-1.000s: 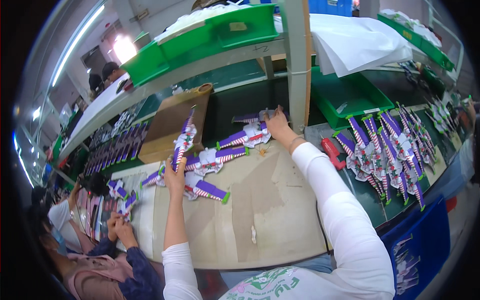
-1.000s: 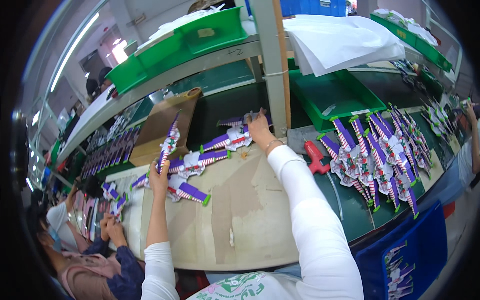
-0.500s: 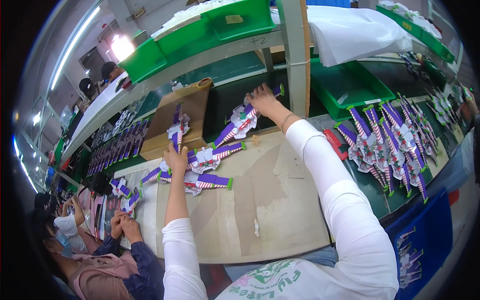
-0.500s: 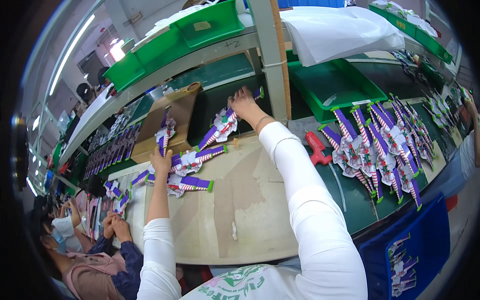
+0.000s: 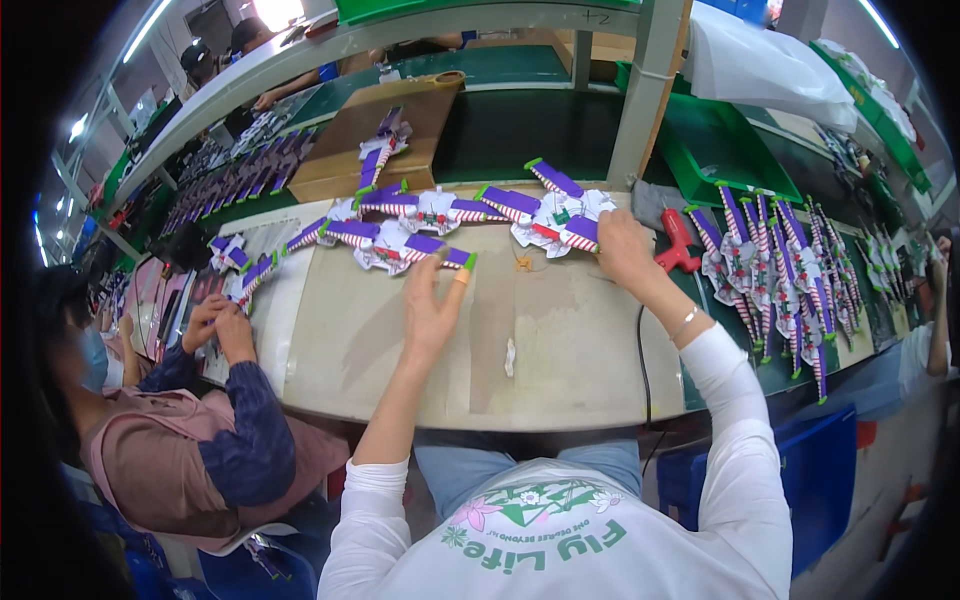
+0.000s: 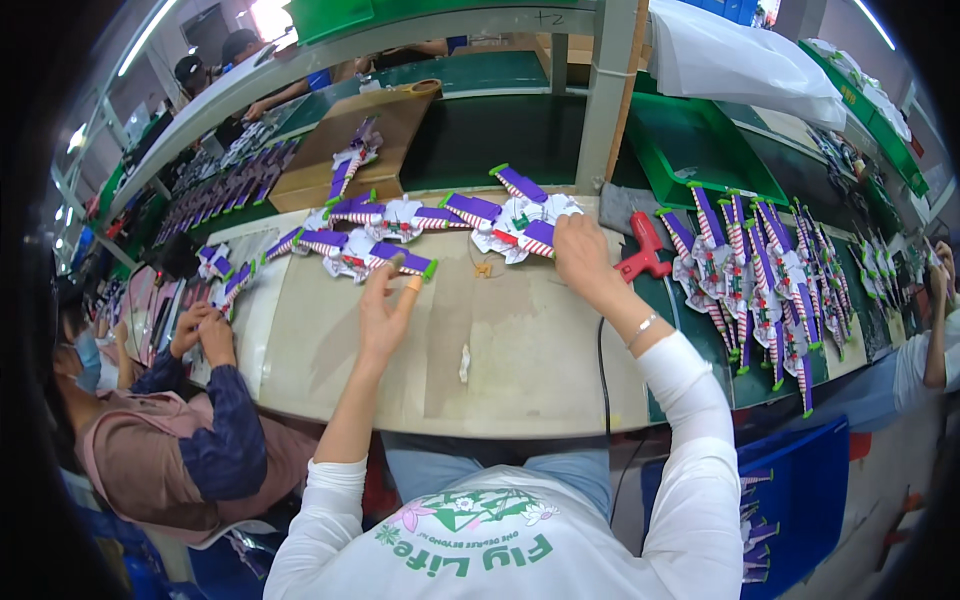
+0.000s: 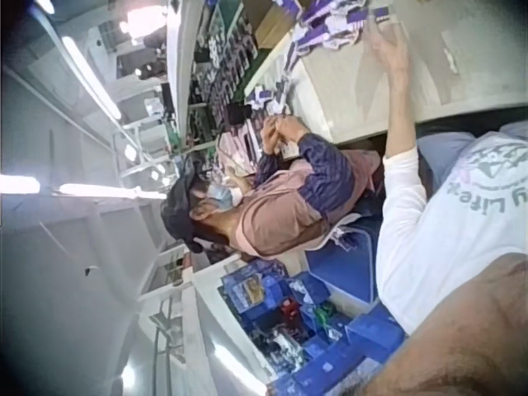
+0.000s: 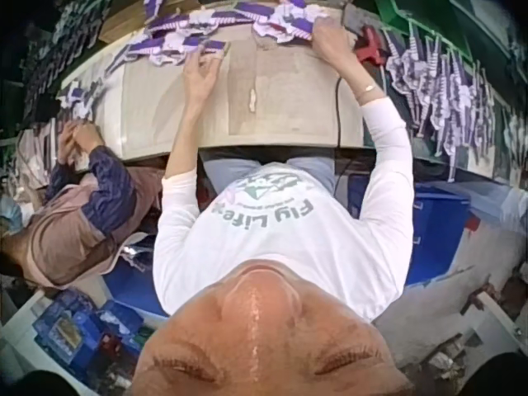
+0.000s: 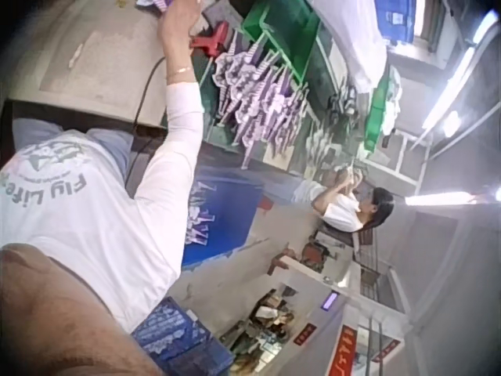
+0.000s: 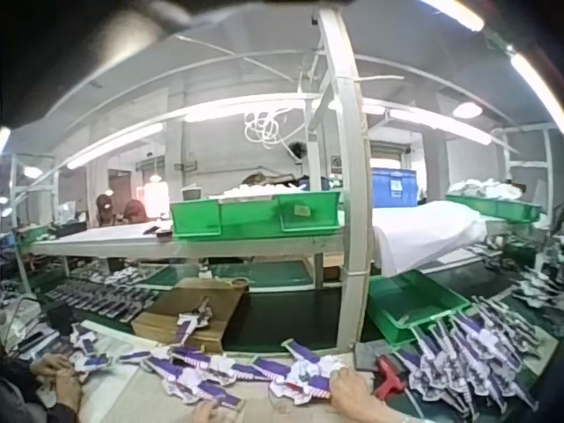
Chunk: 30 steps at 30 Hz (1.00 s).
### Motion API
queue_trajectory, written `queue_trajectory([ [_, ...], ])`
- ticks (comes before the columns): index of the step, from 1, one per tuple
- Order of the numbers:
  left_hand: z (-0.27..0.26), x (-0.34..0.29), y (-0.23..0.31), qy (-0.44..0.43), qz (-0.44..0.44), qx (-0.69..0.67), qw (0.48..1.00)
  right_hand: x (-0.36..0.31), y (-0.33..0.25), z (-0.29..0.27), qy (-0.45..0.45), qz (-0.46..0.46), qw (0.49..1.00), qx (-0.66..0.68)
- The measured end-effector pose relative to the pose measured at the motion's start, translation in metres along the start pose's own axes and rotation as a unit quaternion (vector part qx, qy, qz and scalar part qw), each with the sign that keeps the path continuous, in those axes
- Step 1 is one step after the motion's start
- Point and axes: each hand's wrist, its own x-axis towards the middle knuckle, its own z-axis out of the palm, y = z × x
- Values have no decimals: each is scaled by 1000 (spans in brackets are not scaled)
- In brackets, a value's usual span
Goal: Assembling small toy plane parts using a hot glue gun and manual alignment on a factory production line.
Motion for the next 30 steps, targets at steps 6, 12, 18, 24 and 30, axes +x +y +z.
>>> queue_trajectory([
  [6,11,-45,22,-68,-29,-77,994,-73,-35,-52,-98,116,981,119],
  [12,33,-62,39,-167,-7,-16,986,-133,-68,-73,-143,130,963,190],
  [18,39,-54,41,-95,5,-70,993,-143,-79,-82,-174,39,973,146],
  [24,19,-55,44,-225,-10,-103,969,-131,-79,-72,-139,-96,983,74],
  [30,-8,-69,61,-151,130,29,980,-118,-89,-80,6,-127,991,30],
])
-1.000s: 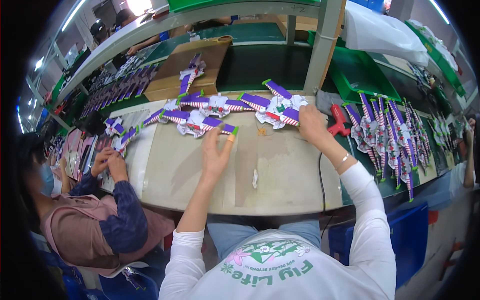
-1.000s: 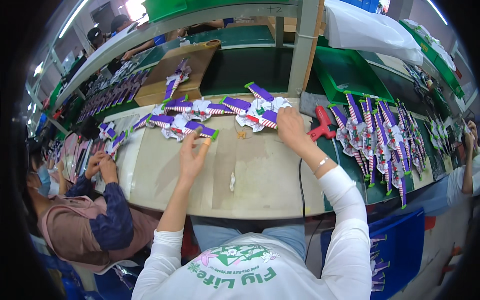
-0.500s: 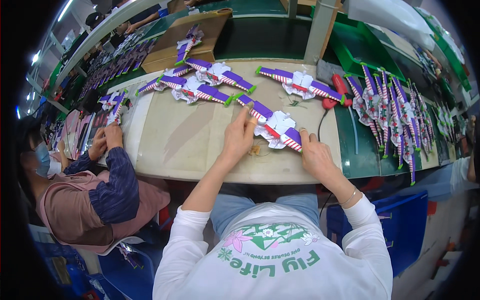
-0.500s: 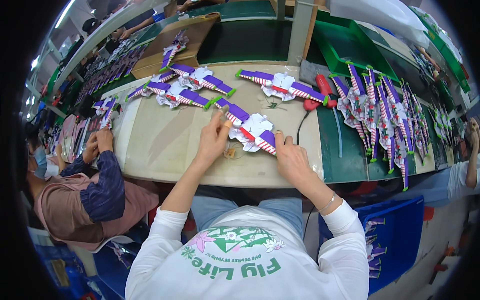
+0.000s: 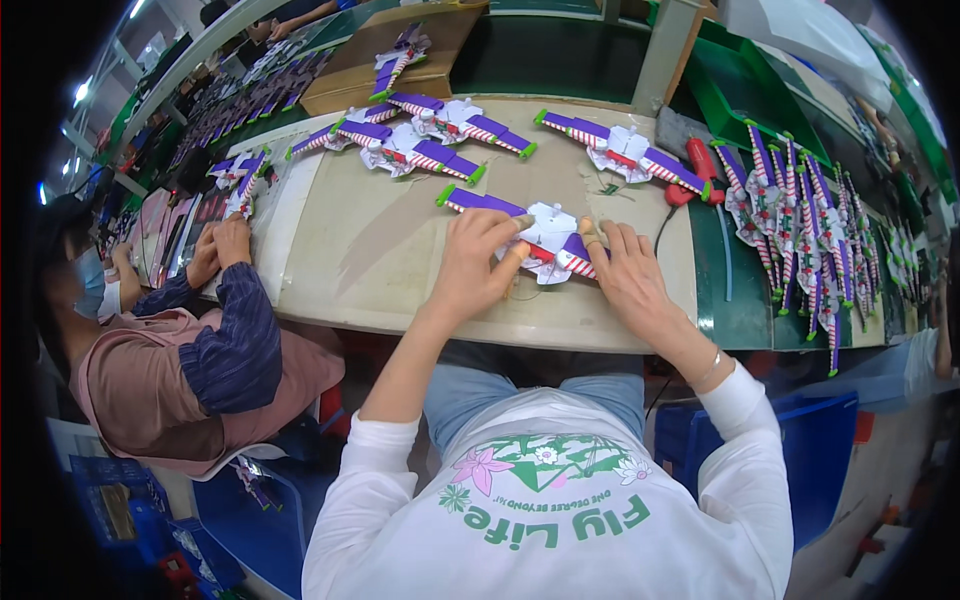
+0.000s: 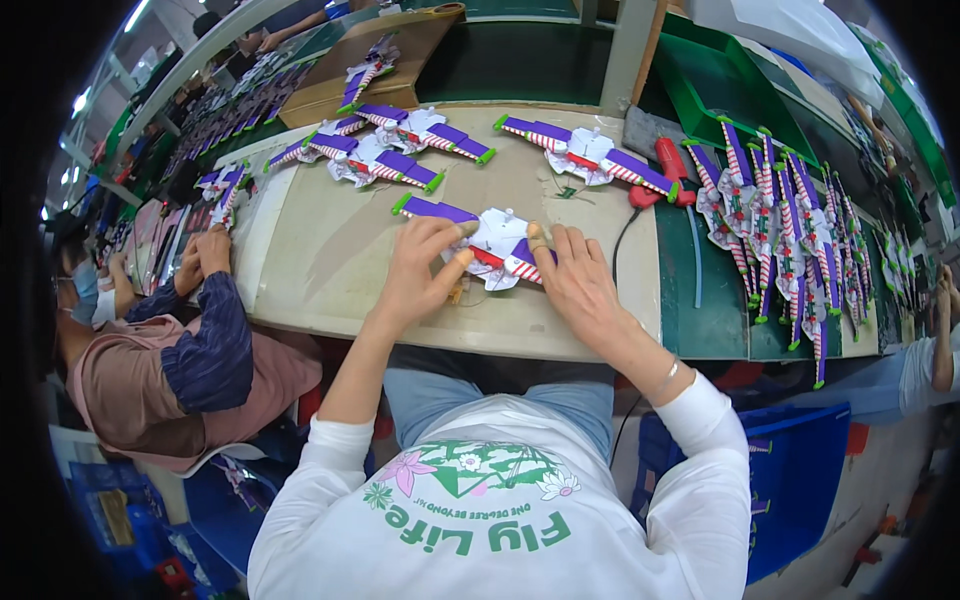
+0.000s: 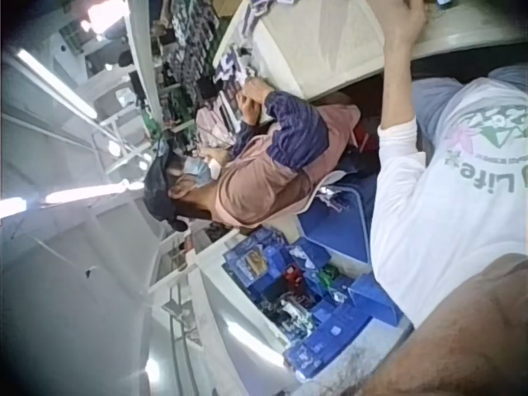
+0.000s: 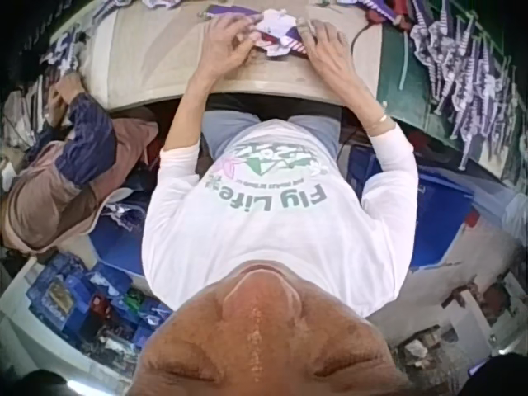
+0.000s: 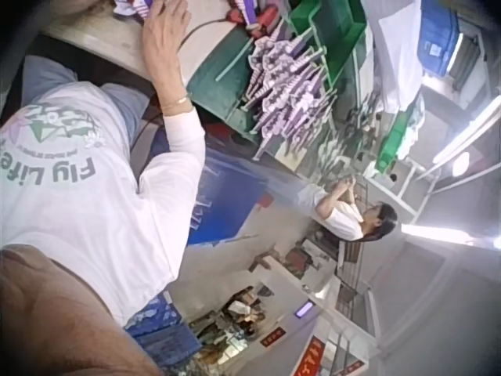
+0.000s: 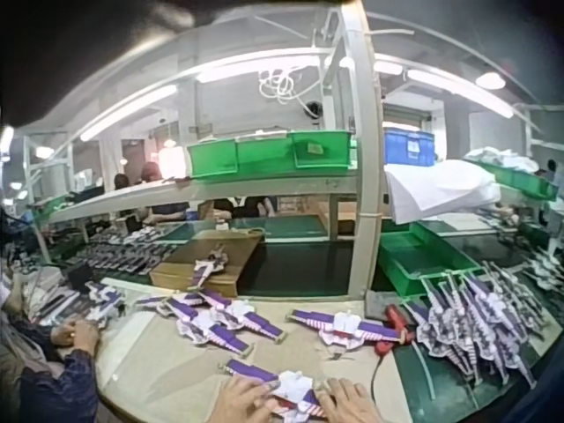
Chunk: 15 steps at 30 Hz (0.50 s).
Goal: Assembling small toy plane parts using a hot glue gun and manual alignment on a factory production line.
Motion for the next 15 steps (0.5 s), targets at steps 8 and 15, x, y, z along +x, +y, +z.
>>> queue_trajectory([
  [8,-7,-51,8,3,82,29,996,11,-23,1,-54,-64,887,455],
  [15,17,-72,-4,32,50,54,997,10,-28,13,-93,176,698,688],
])
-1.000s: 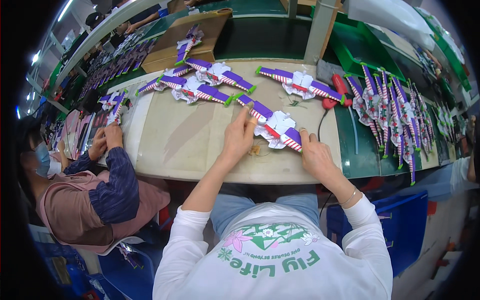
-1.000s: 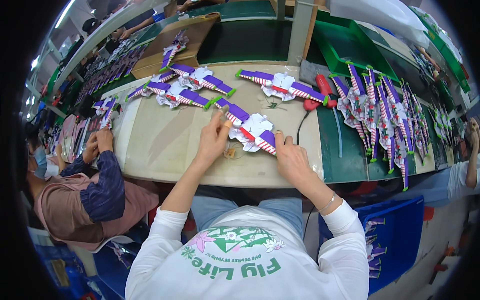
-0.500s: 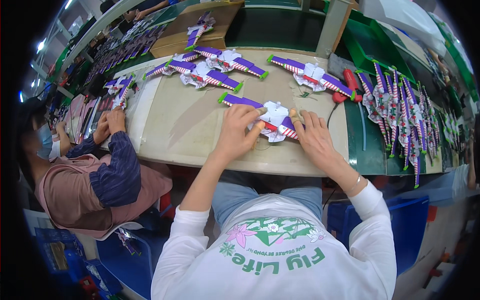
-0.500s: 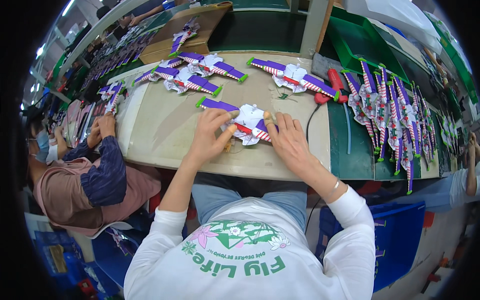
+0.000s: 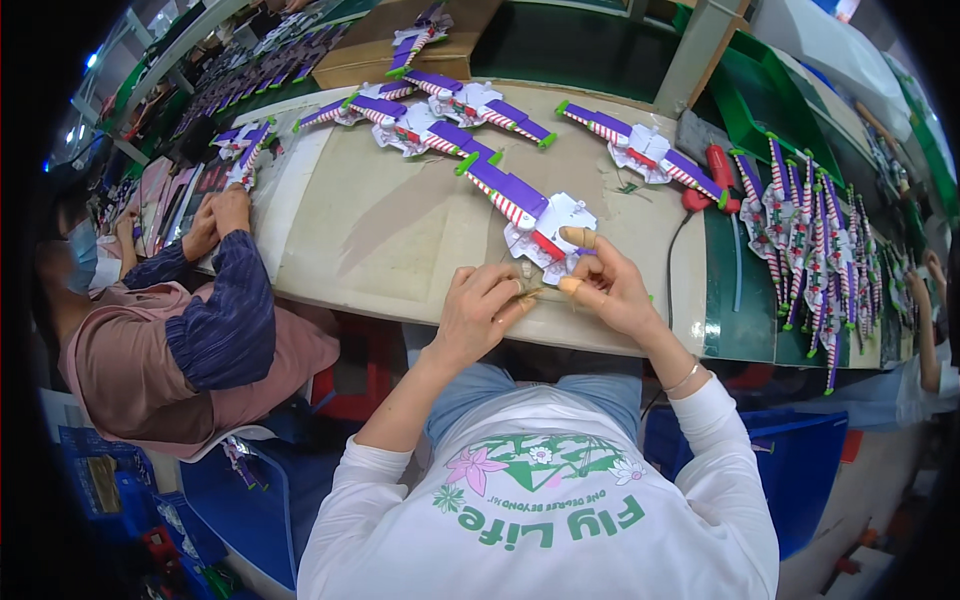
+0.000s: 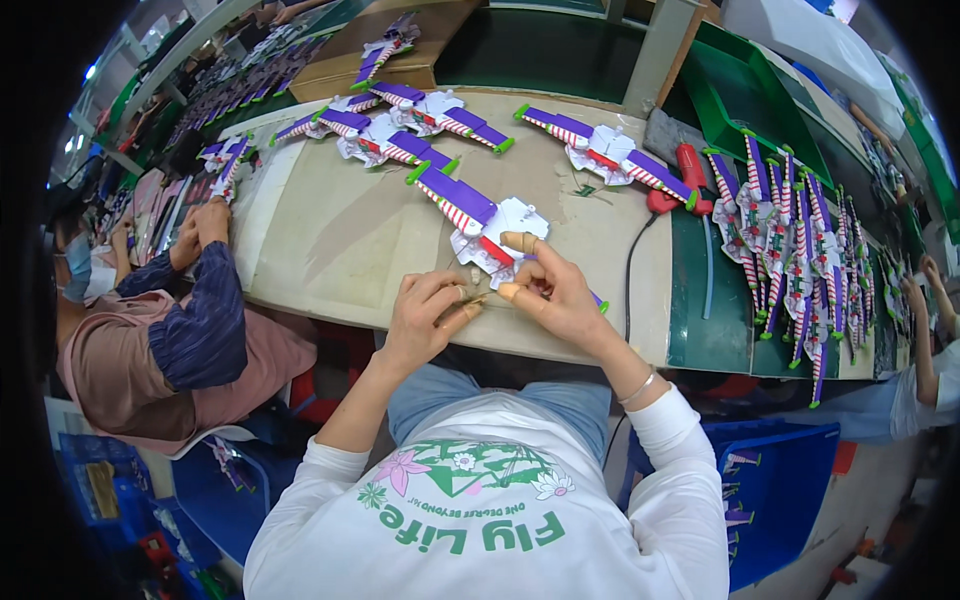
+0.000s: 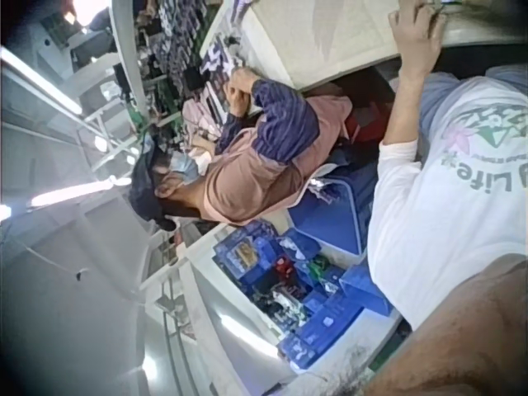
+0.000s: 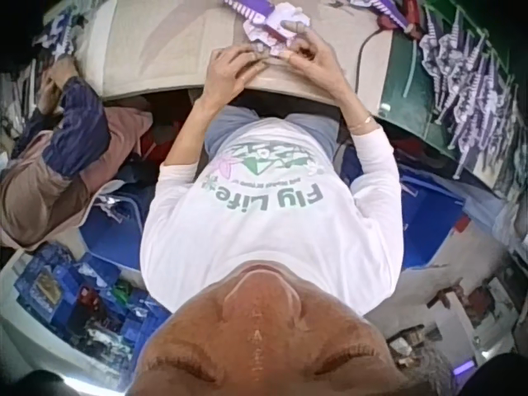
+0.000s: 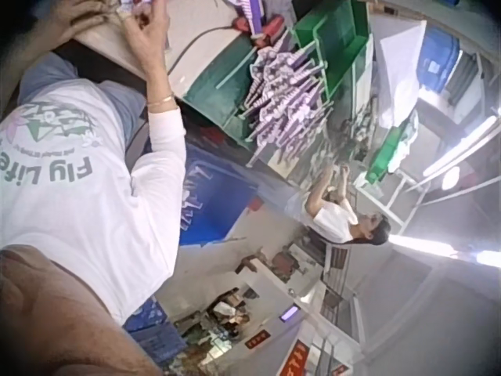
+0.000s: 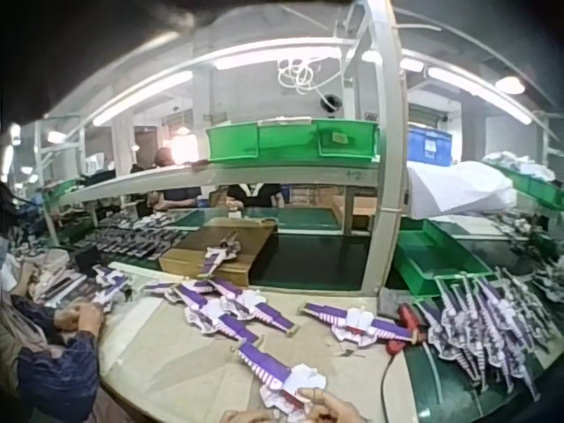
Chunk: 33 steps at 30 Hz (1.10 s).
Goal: Assembling small toy plane parts using a hot glue gun and manual alignment on a factory production line.
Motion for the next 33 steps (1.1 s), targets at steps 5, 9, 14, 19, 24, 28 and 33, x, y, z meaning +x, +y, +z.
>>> queue_trajectory([
  [5,4,10,16,13,-116,-215,970,-2,-2,13,137,27,984,-110],
  [9,14,13,21,-35,-227,-403,886,-5,-1,23,102,-37,961,-255],
  [14,21,18,15,-45,-280,-518,807,-4,-12,17,101,-90,964,-230],
  [19,28,17,8,-45,-257,-418,870,2,-7,5,37,-56,995,-78],
  [24,27,22,20,67,-243,-335,908,9,2,7,66,29,997,28],
  [28,33,21,15,137,-92,-141,976,12,-1,-7,10,83,991,109],
  [33,31,18,16,105,-110,-61,986,15,-6,-7,12,115,985,127],
])
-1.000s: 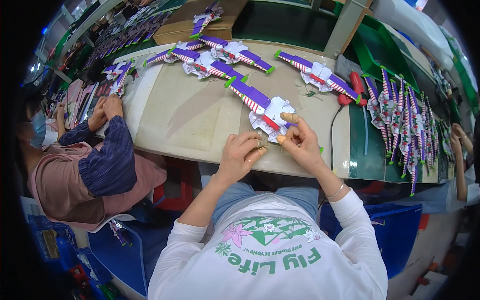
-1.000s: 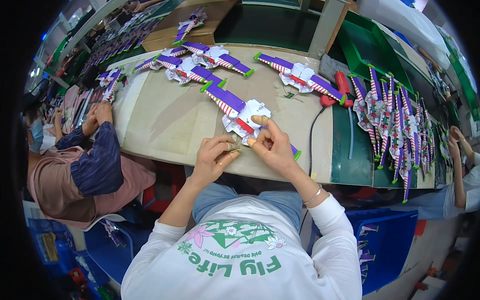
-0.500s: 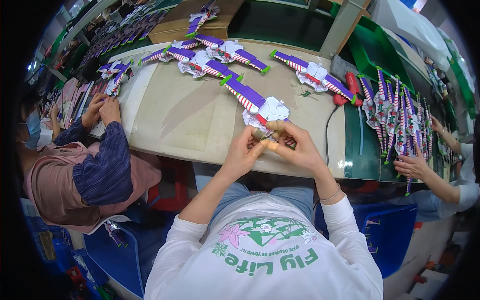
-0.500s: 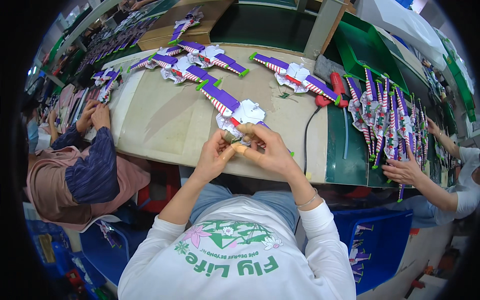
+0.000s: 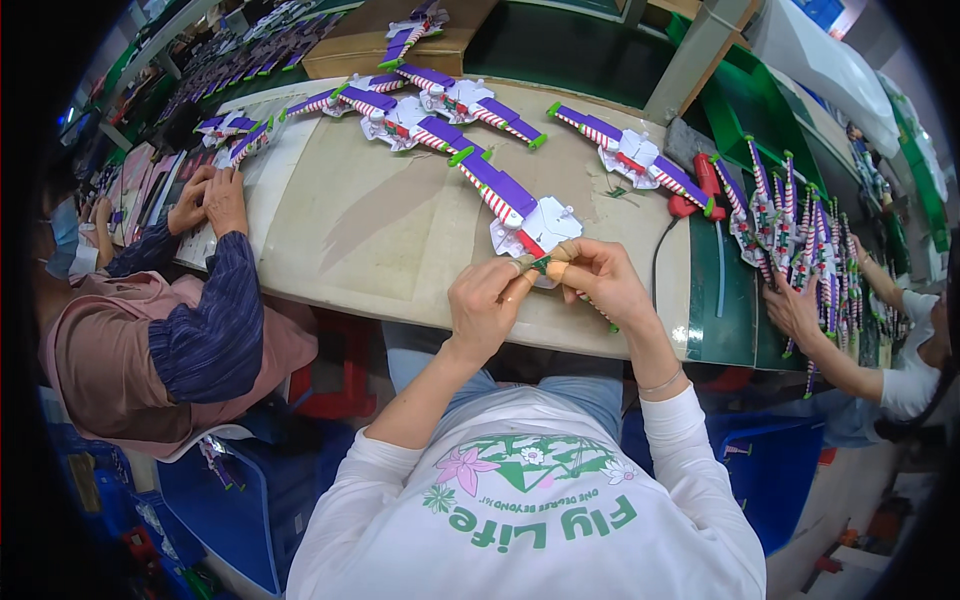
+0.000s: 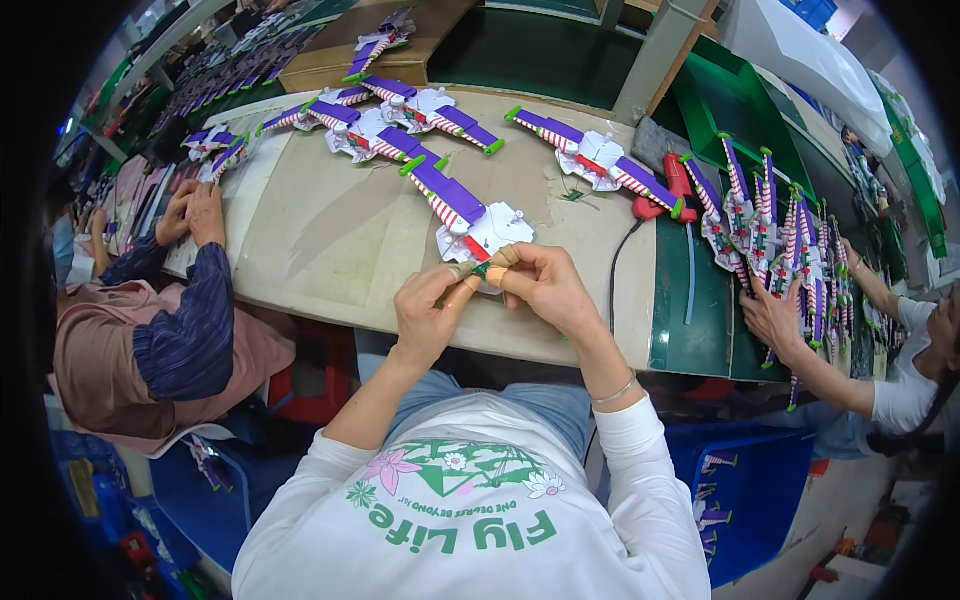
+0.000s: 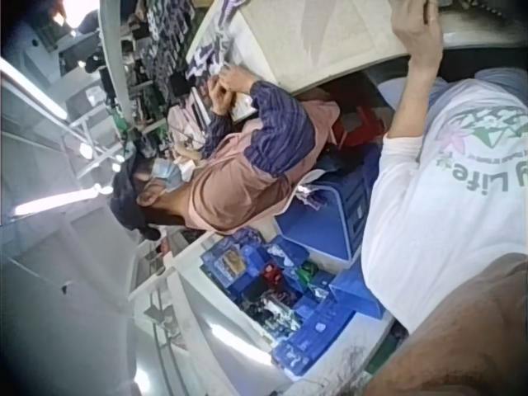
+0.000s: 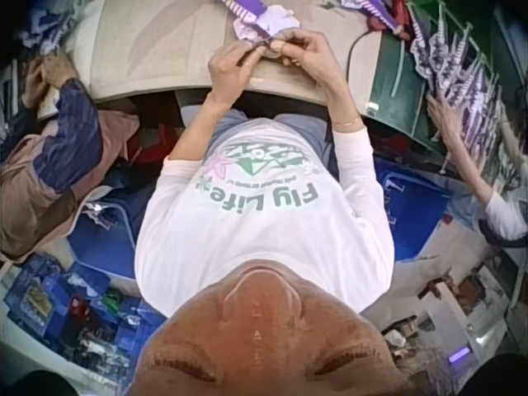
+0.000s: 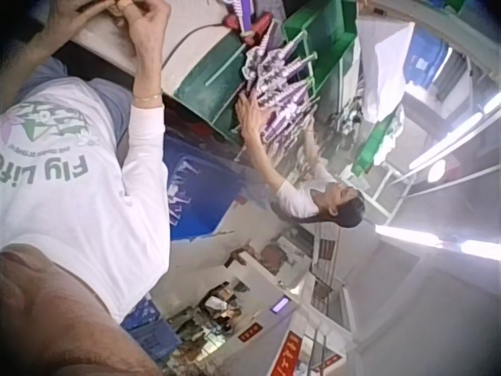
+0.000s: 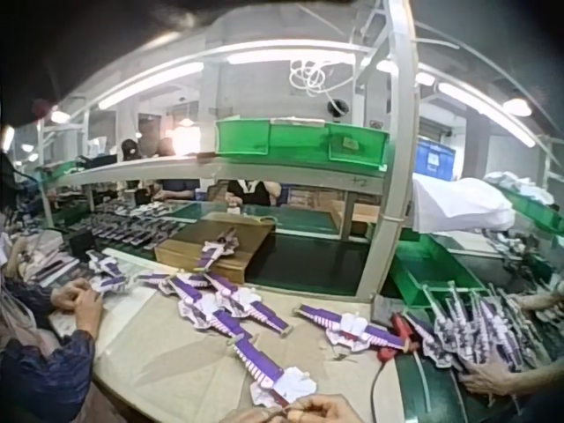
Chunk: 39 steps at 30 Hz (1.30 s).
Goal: Assembling small toy plane parts using a hot glue gun and manual alignment on a factory production line.
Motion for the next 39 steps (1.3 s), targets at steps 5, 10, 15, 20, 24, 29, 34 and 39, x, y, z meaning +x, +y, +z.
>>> queue_trajectory([
  [5,0,5,3,63,7,19,998,9,7,13,118,-134,962,-204],
  [10,2,6,0,45,-29,20,998,22,18,23,172,-149,938,-260],
  [15,4,10,0,33,-44,59,997,25,18,23,198,-151,918,-309],
  [20,4,10,-1,41,-43,50,997,26,13,23,186,-120,920,-324],
  [24,4,8,-1,43,-45,44,997,26,14,24,183,-98,933,-293],
  [29,5,7,-5,35,-58,34,997,26,12,33,193,-186,836,-479],
  [34,-2,10,-3,12,-22,35,999,24,1,45,186,-223,776,-560],
  [39,-6,15,-13,4,-110,-129,985,27,0,49,185,-233,740,-603],
])
